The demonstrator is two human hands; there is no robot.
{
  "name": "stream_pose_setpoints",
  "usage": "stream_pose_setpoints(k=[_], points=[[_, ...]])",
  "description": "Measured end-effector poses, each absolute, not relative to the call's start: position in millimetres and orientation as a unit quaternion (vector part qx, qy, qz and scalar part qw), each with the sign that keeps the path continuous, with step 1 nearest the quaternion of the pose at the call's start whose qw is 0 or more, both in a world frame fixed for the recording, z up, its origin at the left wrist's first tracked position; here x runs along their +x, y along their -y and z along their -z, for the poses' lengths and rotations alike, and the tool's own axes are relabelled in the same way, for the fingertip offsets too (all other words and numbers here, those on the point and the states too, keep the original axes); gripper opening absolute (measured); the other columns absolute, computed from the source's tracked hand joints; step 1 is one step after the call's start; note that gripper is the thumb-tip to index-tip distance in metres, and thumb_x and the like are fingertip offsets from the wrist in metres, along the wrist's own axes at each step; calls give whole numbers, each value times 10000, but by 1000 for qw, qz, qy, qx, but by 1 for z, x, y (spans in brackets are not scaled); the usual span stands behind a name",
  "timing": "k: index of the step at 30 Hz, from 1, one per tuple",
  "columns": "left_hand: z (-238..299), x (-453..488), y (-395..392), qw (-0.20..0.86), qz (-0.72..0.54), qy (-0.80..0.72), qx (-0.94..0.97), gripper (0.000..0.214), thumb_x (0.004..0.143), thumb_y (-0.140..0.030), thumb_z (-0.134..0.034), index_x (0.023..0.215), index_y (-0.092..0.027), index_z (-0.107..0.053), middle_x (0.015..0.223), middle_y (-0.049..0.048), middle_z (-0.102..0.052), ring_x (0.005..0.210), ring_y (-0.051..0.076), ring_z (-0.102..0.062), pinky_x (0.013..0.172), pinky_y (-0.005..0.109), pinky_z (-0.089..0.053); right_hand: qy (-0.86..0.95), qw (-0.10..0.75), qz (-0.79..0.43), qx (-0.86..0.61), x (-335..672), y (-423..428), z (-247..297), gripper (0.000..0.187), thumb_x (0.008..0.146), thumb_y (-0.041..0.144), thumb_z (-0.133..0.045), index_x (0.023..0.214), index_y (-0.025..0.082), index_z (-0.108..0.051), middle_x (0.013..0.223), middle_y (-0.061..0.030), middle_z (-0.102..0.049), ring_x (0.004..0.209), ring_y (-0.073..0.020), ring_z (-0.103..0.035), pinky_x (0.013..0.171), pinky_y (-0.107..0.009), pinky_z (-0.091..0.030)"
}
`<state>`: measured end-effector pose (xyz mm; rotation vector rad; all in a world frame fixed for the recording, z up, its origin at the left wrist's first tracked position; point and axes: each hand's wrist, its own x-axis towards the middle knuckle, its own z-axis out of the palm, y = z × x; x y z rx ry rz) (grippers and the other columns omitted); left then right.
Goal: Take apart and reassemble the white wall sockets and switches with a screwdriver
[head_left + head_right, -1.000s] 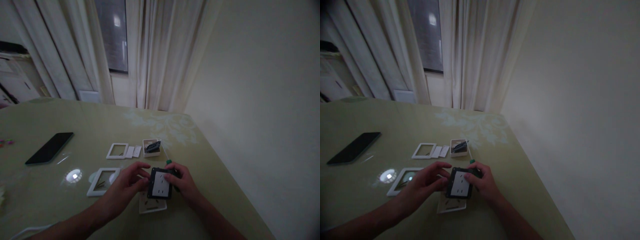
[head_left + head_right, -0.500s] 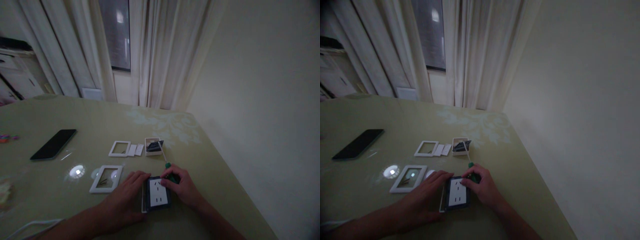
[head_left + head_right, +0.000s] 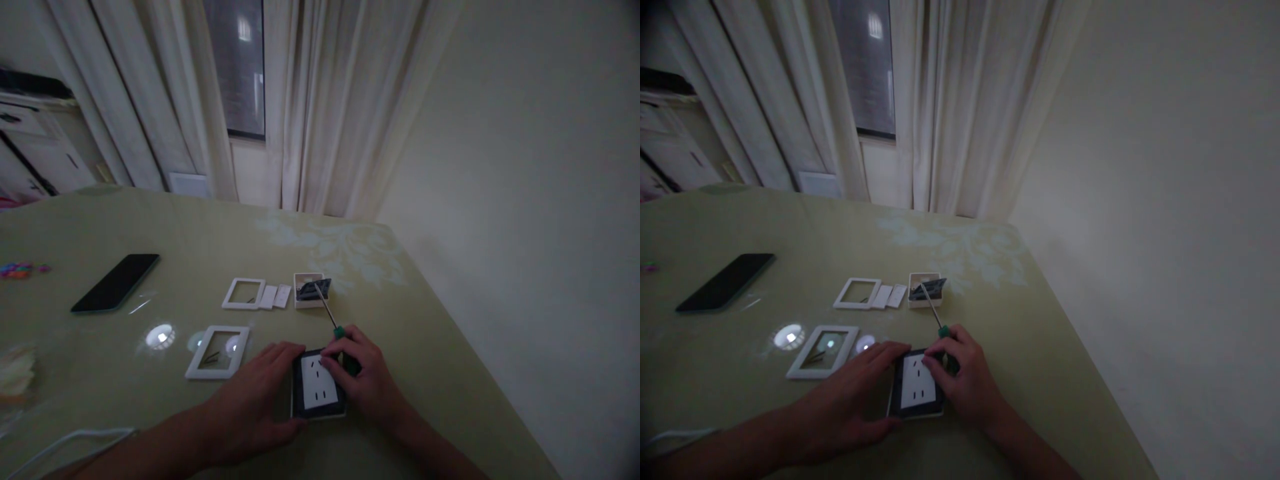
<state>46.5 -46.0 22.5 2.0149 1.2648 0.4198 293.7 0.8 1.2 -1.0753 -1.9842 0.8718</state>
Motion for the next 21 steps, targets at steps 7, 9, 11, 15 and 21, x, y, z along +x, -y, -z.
stream_pose_setpoints(k=[7,9,11,15,21], points=[[-13,43,46,341,-180,-483,787,821,780,-287,-816,1523,-220,-475,1565,183,-572,1436,400,-552,1223,623,-445,832,166,-345,-403,310,-10,-13,856,668,543,-983,1428,265,-704,1427,-165,-560,1383,-384,-540,1160,-519,-465],[-12,41,47,344,-185,-483,784,838,779,-290,-823,1533,-235,-463,1568,176,-573,1434,395,-559,1220,614,-454,846,105,-355,-385,316,-15,-14,1172,548,611,-1015,1570,251,-569,1544,-208,-475,1476,-440,-449,1208,-572,-413],[-10,39,48,348,-185,-483,782,853,789,-295,-822,1550,-244,-440,1578,171,-568,1442,386,-556,1227,605,-451,849,69,-364,-377,319,-17,-13,1266,531,639,-1007,1617,230,-501,1605,-238,-409,1515,-467,-402,1225,-597,-386],[-5,38,51,346,-180,-493,778,854,810,-332,-826,1560,-249,-425,1579,172,-575,1439,390,-564,1217,615,-460,856,58,-345,-382,315,-14,-12,1197,586,656,-973,1599,204,-524,1598,-255,-414,1500,-471,-424,1212,-594,-405],[8,44,54,318,-188,-514,774,885,798,-369,-863,1553,-238,-420,1517,183,-625,1369,396,-620,1165,608,-513,873,56,-280,-396,305,-5,-16,1143,630,703,-926,1578,179,-559,1532,-262,-481,1428,-470,-489,1165,-599,-461]])
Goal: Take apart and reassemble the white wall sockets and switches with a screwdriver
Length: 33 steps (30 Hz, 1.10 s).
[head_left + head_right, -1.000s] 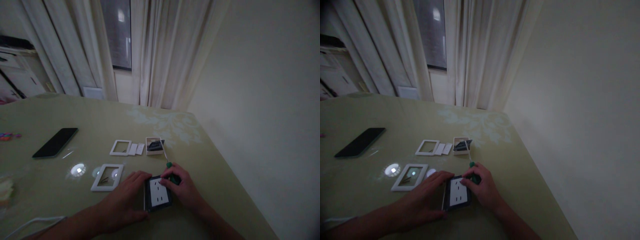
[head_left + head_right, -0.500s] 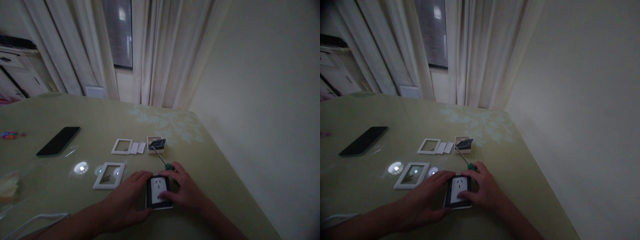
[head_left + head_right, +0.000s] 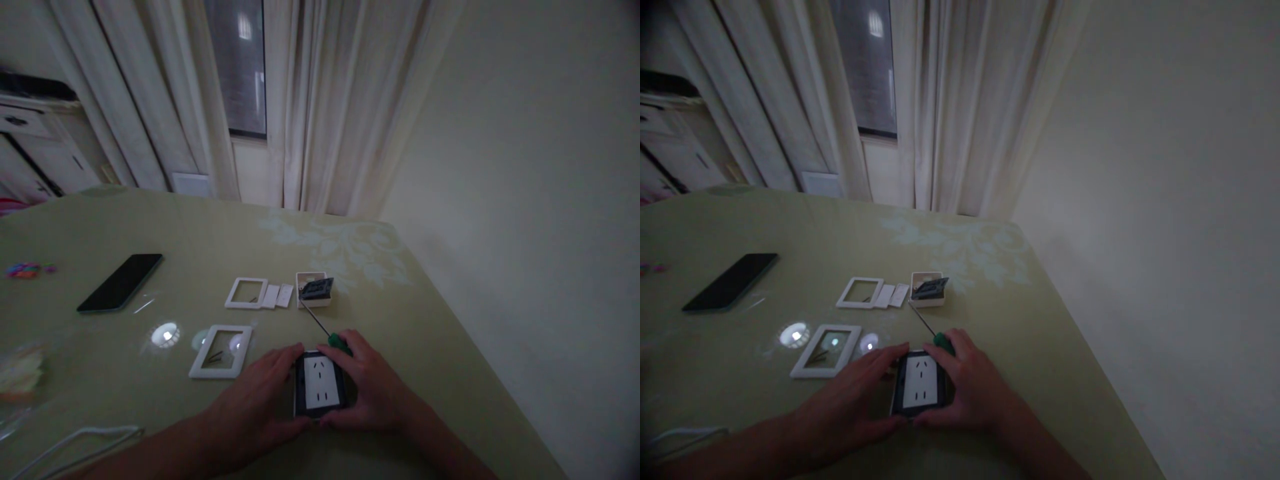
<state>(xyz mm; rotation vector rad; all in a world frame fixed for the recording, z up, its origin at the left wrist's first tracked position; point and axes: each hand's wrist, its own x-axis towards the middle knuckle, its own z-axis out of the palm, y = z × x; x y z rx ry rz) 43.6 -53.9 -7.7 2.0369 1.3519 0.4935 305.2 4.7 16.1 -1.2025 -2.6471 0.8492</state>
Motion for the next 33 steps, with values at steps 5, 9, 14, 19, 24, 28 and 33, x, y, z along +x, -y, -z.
stream_pose_setpoints(k=[5,9,14,19,24,28,33], points=[[6,47,53,315,-185,-531,765,856,784,-362,-892,1516,-233,-468,1469,168,-661,1335,396,-640,1143,599,-530,877,49,-240,-414,302,0,-17,1146,666,798,-858,1579,173,-560,1503,-278,-517,1408,-480,-509,1153,-627,-472],[-4,47,52,330,-170,-520,769,862,785,-410,-926,1503,-239,-481,1494,170,-646,1366,393,-617,1150,592,-515,880,47,-240,-407,304,0,-14,1138,686,811,-840,1585,174,-553,1527,-291,-498,1424,-488,-508,1159,-633,-469],[-19,20,36,271,-151,-568,762,336,1022,-354,-641,1332,-235,-596,1300,120,-719,1070,287,-742,947,462,-602,877,59,-262,-398,306,-4,-10,1155,666,832,-840,1589,201,-551,1540,-273,-498,1413,-476,-535,1159,-603,-482],[-21,-43,27,144,-11,-624,768,326,985,-76,-439,1077,-198,-727,1077,128,-741,991,314,-736,860,446,-565,875,57,-266,-401,304,-4,-15,1150,667,836,-836,1580,193,-561,1545,-290,-497,1415,-494,-528,1150,-633,-478],[-5,-72,40,142,18,-643,752,441,934,-45,-457,1220,-226,-739,1199,145,-739,1093,346,-745,897,457,-566,878,66,-265,-393,306,-3,-21,1097,677,805,-853,1565,221,-581,1542,-265,-513,1423,-474,-524,1160,-619,-470],[4,-70,40,129,38,-644,753,509,878,21,-433,1224,-191,-741,1242,164,-720,1087,340,-749,891,451,-563,879,74,-257,-395,306,-2,-21,1084,674,795,-859,1547,210,-596,1529,-259,-518,1417,-464,-527,1152,-603,-481],[-2,-64,33,113,64,-645,753,412,899,5,-411,1068,-154,-751,1090,154,-728,982,324,-757,856,436,-552,878,83,-253,-397,305,-1,-21,1060,666,789,-866,1524,221,-612,1504,-247,-534,1384,-453,-557,1133,-589,-501]])
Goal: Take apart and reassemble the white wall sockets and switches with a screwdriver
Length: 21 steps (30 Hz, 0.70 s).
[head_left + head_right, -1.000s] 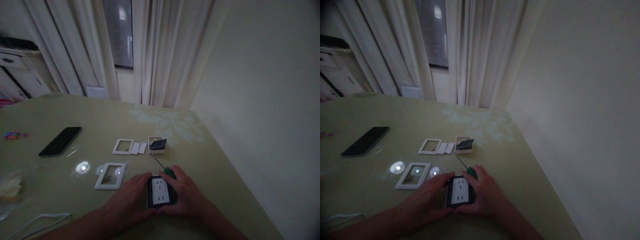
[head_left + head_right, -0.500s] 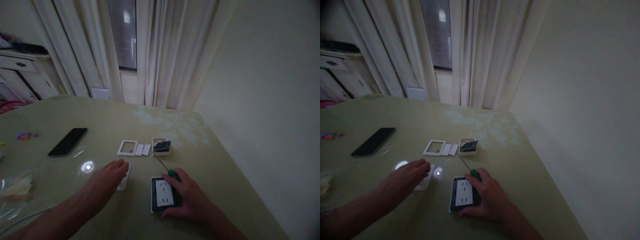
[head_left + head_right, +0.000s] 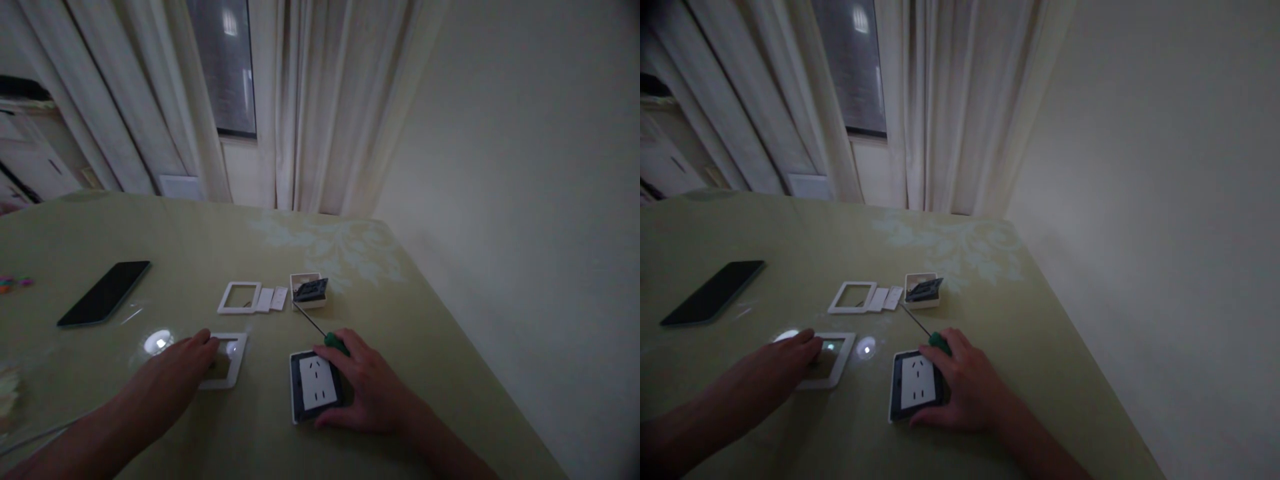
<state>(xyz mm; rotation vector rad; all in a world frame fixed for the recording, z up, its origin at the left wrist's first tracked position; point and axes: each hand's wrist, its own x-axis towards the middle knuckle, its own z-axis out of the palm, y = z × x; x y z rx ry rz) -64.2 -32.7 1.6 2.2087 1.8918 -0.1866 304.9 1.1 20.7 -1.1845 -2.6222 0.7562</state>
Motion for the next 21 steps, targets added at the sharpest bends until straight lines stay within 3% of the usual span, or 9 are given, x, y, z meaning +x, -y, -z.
stream_pose_setpoints(k=[7,10,13,16,19,21], points=[[-21,-46,25,137,86,-643,748,229,906,-145,-502,885,-199,-724,949,109,-750,882,297,-758,770,386,-524,876,109,-257,-394,302,-2,-18,1049,646,767,-894,1506,231,-621,1467,-230,-550,1354,-438,-572,1112,-579,-516],[-27,-42,21,140,82,-643,749,202,900,-165,-516,865,-199,-712,932,113,-759,876,297,-755,757,372,-507,871,149,-276,-377,306,-5,-11,981,707,735,-880,1504,225,-623,1443,-209,-544,1350,-407,-574,1125,-536,-513],[-33,-37,16,127,92,-654,740,172,900,-166,-526,899,-193,-696,940,121,-774,870,311,-754,739,375,-491,858,235,-274,-365,310,-7,-11,711,893,594,-789,1470,205,-646,1372,-180,-548,1296,-343,-606,1100,-476,-538],[-42,-26,13,130,54,-649,747,167,900,-143,-532,922,-217,-680,905,75,-785,818,265,-743,710,340,-466,839,324,-223,-375,310,-10,-30,410,1035,336,-618,1433,244,-656,1344,-144,-531,1210,-265,-635,1053,-429,-567],[-54,-4,15,203,-49,-594,777,197,935,-165,-523,916,-236,-706,856,23,-786,766,205,-724,694,299,-467,839,341,-177,-386,307,-17,-67,449,1038,179,-541,1465,301,-608,1429,-126,-478,1113,-215,-665,958,-389,-610],[-60,12,19,271,-108,-553,781,222,977,-238,-533,940,-247,-752,864,7,-795,761,188,-720,700,284,-489,843,342,-157,-384,306,-24,-93,445,1021,165,-573,1443,303,-603,1423,-114,-490,1153,-226,-660,1009,-418,-603]])
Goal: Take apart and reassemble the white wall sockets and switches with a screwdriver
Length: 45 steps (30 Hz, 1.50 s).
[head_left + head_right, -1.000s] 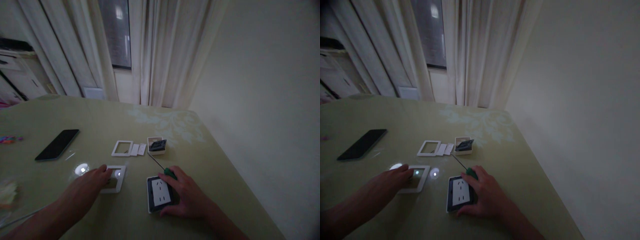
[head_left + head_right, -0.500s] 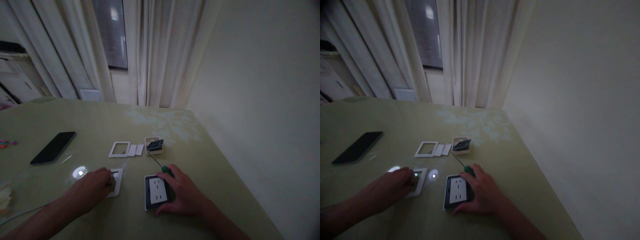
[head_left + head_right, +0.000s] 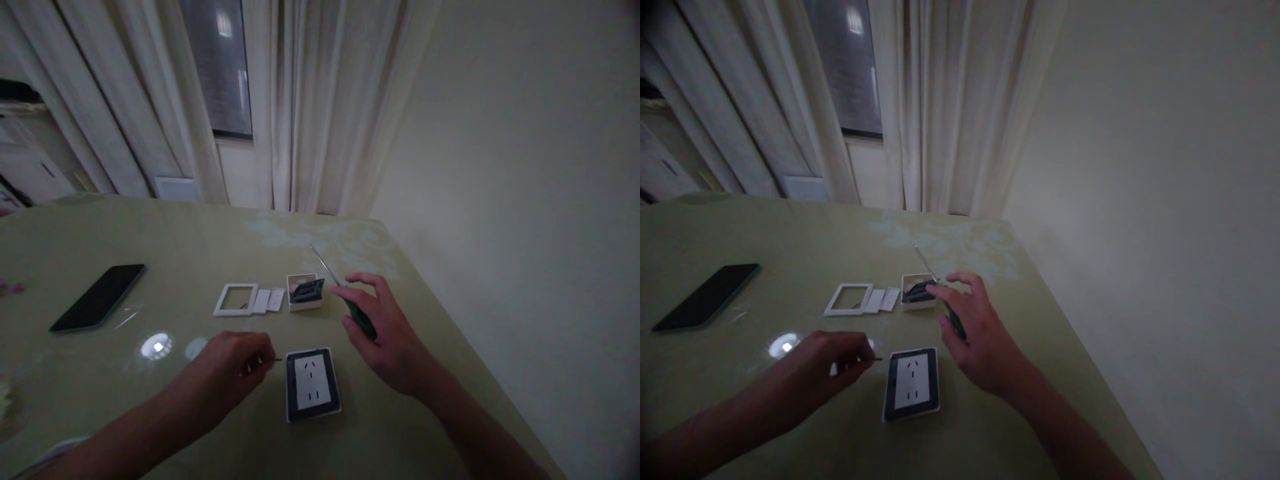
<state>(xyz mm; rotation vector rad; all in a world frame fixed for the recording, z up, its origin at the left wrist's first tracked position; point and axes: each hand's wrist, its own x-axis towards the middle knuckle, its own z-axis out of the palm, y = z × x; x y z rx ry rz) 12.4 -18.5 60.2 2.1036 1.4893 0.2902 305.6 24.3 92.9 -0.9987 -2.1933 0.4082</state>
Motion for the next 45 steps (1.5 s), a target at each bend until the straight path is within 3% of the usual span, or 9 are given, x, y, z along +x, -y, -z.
stream_pose_setpoints(k=[2,8,12,15,20,34,39,45], points=[[-62,26,22,316,-146,-514,784,245,1004,-285,-548,968,-260,-789,899,3,-808,787,183,-729,727,281,-512,845,367,-122,-369,304,-32,-111,375,1003,185,-619,1364,285,-635,1340,-100,-536,1227,-254,-634,1078,-454,-573],[-47,38,28,349,-173,-458,799,239,1070,-247,-570,1012,-281,-800,979,-3,-804,868,179,-760,786,278,-536,869,354,-100,-330,302,-38,-115,417,1001,142,-601,1389,294,-615,1240,-71,-549,1067,-207,-683,953,-371,-634],[-42,39,32,313,-131,-448,827,270,1057,-130,-551,1033,-281,-774,995,-2,-790,864,182,-756,760,271,-540,885,333,-105,-308,300,-33,-114,445,1006,110,-572,1419,273,-591,1258,-77,-542,1042,-199,-699,923,-360,-646],[-42,37,35,273,-111,-438,849,371,994,-28,-558,1126,-312,-755,1080,0,-792,953,213,-758,824,312,-559,888,331,-103,-302,300,-31,-118,450,1011,111,-570,1428,278,-584,1259,-77,-548,1010,-189,-710,885,-348,-655],[-39,31,36,259,-120,-440,852,423,1008,-22,-533,1207,-337,-735,1163,9,-777,1032,224,-748,910,357,-579,885,344,-92,-299,302,-29,-121,453,1000,103,-580,1413,288,-593,1253,-68,-557,980,-179,-720,854,-335,-660],[-36,36,34,219,-100,-399,885,416,972,42,-552,1182,-281,-709,1155,28,-755,1019,251,-731,892,383,-581,906,315,-93,-266,304,-30,-123,422,980,82,-615,1385,197,-639,1212,-83,-642,1055,-193,-695,891,-308,-611],[-41,36,36,207,-113,-371,898,339,997,-5,-524,1130,-270,-687,1035,21,-755,900,225,-707,821,335,-556,905,315,-92,-269,304,-30,-122,404,976,85,-618,1364,189,-662,1210,-85,-650,1038,-191,-697,878,-310,-605],[-43,37,36,209,-100,-396,889,327,960,26,-551,1079,-245,-691,1044,37,-744,907,237,-700,797,338,-533,906,316,-96,-265,304,-31,-121,406,968,80,-630,1361,174,-667,1208,-85,-651,1049,-186,-697,902,-307,-595]])
